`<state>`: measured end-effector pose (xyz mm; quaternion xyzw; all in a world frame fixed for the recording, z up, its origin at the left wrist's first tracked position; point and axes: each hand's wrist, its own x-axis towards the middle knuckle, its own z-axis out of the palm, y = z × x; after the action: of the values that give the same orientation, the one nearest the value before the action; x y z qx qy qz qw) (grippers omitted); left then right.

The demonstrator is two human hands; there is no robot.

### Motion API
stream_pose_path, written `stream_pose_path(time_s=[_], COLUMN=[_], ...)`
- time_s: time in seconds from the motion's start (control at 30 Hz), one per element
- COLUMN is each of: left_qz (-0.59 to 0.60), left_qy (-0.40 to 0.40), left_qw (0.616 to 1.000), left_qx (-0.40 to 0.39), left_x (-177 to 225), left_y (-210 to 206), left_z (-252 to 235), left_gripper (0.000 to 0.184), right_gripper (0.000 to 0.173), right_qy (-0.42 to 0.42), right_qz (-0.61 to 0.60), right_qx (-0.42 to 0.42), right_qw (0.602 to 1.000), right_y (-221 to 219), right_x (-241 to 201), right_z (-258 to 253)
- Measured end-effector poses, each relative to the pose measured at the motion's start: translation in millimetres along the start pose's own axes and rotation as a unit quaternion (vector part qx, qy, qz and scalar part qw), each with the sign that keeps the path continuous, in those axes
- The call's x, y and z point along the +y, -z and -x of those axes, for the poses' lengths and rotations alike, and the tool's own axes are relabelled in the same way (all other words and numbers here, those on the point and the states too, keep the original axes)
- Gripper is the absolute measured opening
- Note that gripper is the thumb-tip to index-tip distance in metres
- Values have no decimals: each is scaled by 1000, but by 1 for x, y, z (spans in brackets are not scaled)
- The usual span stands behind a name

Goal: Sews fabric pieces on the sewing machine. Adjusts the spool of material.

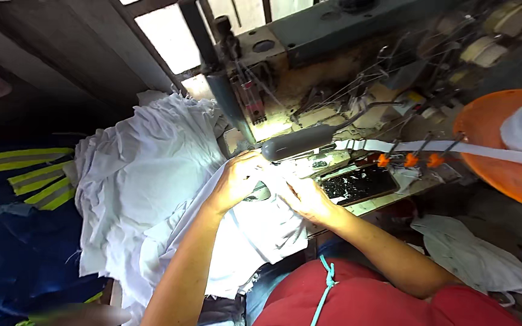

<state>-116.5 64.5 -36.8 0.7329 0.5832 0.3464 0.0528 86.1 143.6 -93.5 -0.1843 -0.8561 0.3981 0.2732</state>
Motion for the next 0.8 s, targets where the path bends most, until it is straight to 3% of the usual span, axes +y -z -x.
stream_pose_path(time_s=[0.1, 0.17, 0.33, 0.4, 0.53, 0.7, 0.8], left_qz=[64, 39, -252, -342, -331, -317, -269], left_qy=[-23, -37, -59, -13, 76, 99, 94], left_qw=[997, 998, 966, 939, 940, 942, 957], left_qx=[22, 31, -2, -37, 7, 49, 54], left_x=[-14, -14, 29, 53, 66, 55, 41], left_y=[1, 2, -3, -16, -48, -64, -56], left_z=[5, 6, 9, 12, 32, 47, 44], left_gripper=[10, 14, 17, 14, 26, 41, 45], right_gripper=[34, 34, 37, 42, 46, 46, 29], right_qy=[-8, -8, -2, -3, 6, 64, 92], right_qz=[-24, -27, 20, 22, 20, 4, 77], right_qx=[1, 3, 0, 1, 5, 83, 167], right_qw=[1000, 1000, 1000, 1000, 1000, 994, 979], right_y=[-1, -1, -4, -5, -8, -12, 21], right_x=[5, 8, 3, 3, 11, 26, 25], right_z=[1, 1, -4, -4, 4, 26, 29])
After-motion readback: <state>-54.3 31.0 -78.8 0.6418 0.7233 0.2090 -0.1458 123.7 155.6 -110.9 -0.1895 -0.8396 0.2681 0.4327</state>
